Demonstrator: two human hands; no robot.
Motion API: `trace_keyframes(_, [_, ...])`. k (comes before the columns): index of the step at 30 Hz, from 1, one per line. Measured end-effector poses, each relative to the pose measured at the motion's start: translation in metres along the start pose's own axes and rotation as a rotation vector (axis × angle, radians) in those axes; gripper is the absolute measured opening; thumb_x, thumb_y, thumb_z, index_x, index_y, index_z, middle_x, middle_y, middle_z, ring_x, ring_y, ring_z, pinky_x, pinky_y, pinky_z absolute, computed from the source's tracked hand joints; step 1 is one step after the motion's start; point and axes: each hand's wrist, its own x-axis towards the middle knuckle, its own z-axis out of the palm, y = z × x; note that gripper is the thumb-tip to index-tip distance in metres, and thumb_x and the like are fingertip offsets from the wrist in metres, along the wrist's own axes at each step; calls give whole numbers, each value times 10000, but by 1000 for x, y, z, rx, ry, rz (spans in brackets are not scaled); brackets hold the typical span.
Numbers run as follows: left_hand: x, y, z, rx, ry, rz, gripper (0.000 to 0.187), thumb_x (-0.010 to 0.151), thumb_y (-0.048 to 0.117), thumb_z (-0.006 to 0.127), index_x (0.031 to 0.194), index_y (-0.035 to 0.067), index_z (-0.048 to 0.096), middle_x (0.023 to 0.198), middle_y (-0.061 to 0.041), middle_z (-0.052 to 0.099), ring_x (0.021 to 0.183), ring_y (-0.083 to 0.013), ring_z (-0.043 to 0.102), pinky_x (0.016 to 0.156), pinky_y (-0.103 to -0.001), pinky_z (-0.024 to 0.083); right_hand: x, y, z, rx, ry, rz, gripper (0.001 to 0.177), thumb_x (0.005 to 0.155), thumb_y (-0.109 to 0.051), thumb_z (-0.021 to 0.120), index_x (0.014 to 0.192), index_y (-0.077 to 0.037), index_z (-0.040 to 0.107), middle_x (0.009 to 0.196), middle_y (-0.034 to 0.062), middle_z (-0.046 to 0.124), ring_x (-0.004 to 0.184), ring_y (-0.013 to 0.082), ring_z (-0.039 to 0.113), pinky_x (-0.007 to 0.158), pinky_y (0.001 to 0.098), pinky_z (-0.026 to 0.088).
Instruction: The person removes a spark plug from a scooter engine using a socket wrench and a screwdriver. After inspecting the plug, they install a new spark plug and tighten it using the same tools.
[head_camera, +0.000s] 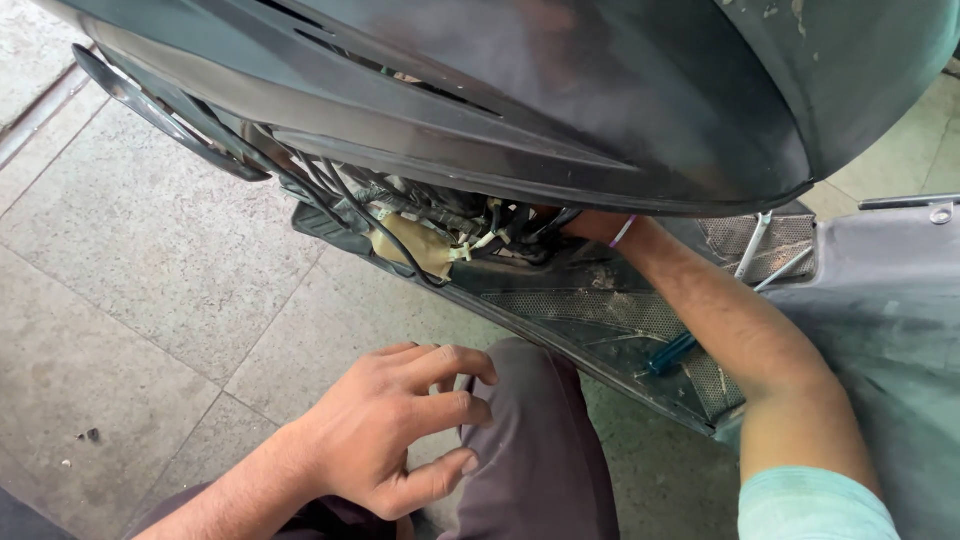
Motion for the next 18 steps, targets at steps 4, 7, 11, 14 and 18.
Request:
trace_keyframes(4, [3,0,1,-5,-9,-9,309,787,295,705,1052,134,701,1285,-93,660,887,-253,681,793,-403,561,3,-7,5,295,16,166,304,987,-124,707,1279,-41,682,1180,122,717,1052,251,668,936,374,561])
trace_keyframes(7, [3,-2,3,-14,-23,11,307,813,315,704,1058,131,685,1288,-93,650,926,-259,690,816,-409,556,4,-5,13,299,175,16,303,1028,-81,670,1321,-8,652,1275,158,689,1170,289,660,1010,398,551])
trace_keyframes(11, [0,-5,4,-13,-27,7,308,812,321,696,1056,134,690,1290,-94,651,906,-256,684,811,-407,554,-3,4,11,181,89,-20,313,993,-124,704,1282,-9,664,1220,155,697,1101,267,665,954,389,561])
trace_keyframes(14, [0,-4,2,-11,-24,-4,310,806,322,694,1053,135,696,1287,-95,653,895,-253,682,806,-405,555,1,1,1,24,83,-68,315,971,-150,716,1250,-9,678,1189,157,700,1083,272,668,932,393,559])
trace_keyframes(18, [4,-6,5,-9,-38,-21,298,781,305,689,1024,134,705,1279,-95,665,862,-248,681,782,-398,559,-11,14,17,249,89,43,291,1057,-188,688,1302,-31,683,1241,126,719,1114,237,687,964,362,579])
